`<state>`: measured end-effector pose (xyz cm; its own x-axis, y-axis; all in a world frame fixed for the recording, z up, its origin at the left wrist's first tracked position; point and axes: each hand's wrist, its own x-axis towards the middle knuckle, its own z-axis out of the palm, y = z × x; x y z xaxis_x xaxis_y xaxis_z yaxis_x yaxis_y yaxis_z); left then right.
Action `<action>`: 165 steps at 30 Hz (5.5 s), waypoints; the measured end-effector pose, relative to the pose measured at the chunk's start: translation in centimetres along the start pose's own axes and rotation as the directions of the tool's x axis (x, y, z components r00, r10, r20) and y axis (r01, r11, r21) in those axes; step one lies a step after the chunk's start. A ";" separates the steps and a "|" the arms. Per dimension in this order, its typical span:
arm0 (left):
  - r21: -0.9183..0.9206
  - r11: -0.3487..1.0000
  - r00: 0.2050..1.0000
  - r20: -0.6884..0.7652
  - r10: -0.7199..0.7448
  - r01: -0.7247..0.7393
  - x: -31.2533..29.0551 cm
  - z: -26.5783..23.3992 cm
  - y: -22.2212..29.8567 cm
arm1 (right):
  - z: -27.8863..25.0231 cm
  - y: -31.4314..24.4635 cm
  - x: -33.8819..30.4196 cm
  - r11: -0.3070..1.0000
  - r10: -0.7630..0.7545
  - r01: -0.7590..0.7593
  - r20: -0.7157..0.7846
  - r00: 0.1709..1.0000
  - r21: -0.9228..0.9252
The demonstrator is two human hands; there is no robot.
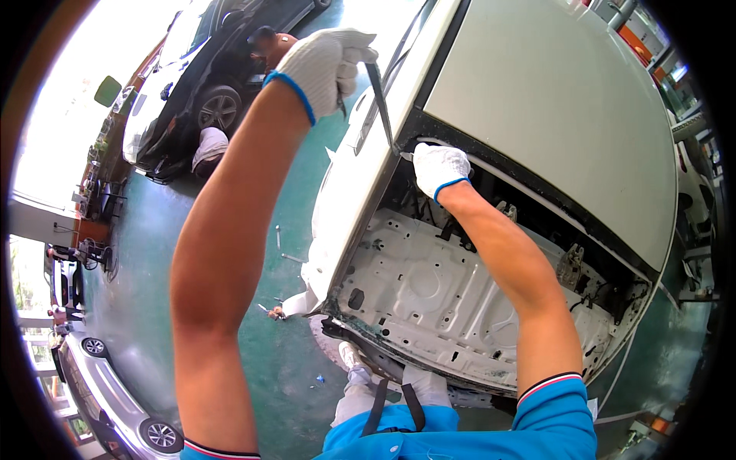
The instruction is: The person puts on white gloves and retrieves a utility knife from a tool chest. They then walk to a white car with a damaged hood and use the knife to pry and remove a black rubber seal from the hood's edge. The person continues to peel the seal away from the hood frame.
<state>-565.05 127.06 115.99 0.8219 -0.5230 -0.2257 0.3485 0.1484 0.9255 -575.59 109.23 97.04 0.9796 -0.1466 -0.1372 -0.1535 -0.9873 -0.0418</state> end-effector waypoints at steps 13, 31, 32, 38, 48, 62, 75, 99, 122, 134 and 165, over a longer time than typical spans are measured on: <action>-0.006 0.999 0.998 0.047 -0.051 0.052 -3.1 -1.8 -0.7 | 1.5 -0.7 -0.2 0.996 0.072 -0.070 -0.040 0.997 0.046; -0.070 0.997 0.990 -0.140 -0.032 0.022 -2.8 2.6 -0.5 | 6.3 -2.5 -2.3 0.823 0.306 -0.233 -0.060 0.950 0.518; -0.078 0.997 0.984 -0.176 -0.025 0.011 -3.2 1.6 -0.2 | 6.2 -2.2 -2.5 0.838 0.287 -0.203 -0.092 0.954 0.507; -0.124 0.991 0.991 -0.112 -0.070 0.056 -5.6 -1.4 -1.2 | 7.2 -2.5 -2.6 0.817 0.350 -0.268 -0.069 0.934 0.511; -0.198 0.977 0.979 -0.174 -0.110 0.075 -10.3 -3.4 -2.9 | 7.1 -2.7 -2.2 0.832 0.367 -0.294 -0.068 0.928 0.470; -0.100 0.984 0.973 -0.162 -0.162 0.147 -19.9 -7.7 -12.8 | 10.2 3.9 -15.6 0.521 0.303 -0.389 0.262 0.916 0.760; 0.932 0.318 0.958 0.082 0.274 -0.171 -19.9 8.4 -31.0 | 6.1 8.1 -17.4 0.112 0.266 -0.308 0.270 0.925 0.945; 0.957 0.271 0.940 0.005 0.340 -0.103 -17.8 10.7 -39.9 | -9.4 -0.3 5.4 0.826 -0.379 0.455 0.270 0.885 -0.332; 0.922 0.363 0.902 -0.037 0.431 -0.136 -17.9 10.5 -39.3 | -9.7 -9.4 10.3 0.520 -0.274 0.568 0.506 0.818 -0.638; 0.856 0.500 0.910 -0.097 0.404 -0.131 -19.9 9.2 -36.8 | -9.0 -9.2 9.5 0.507 -0.278 0.608 0.553 0.786 -0.611; 0.760 0.626 0.906 -0.125 0.404 -0.174 -21.0 6.7 -34.8 | -8.0 -7.4 8.9 0.559 -0.255 0.535 0.483 0.838 -0.633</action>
<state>-597.47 127.26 90.61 0.9418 -0.3092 0.1317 -0.2680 -0.4542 0.8497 -564.75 114.71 104.02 0.7973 0.1592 -0.5821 0.5204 -0.6698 0.5296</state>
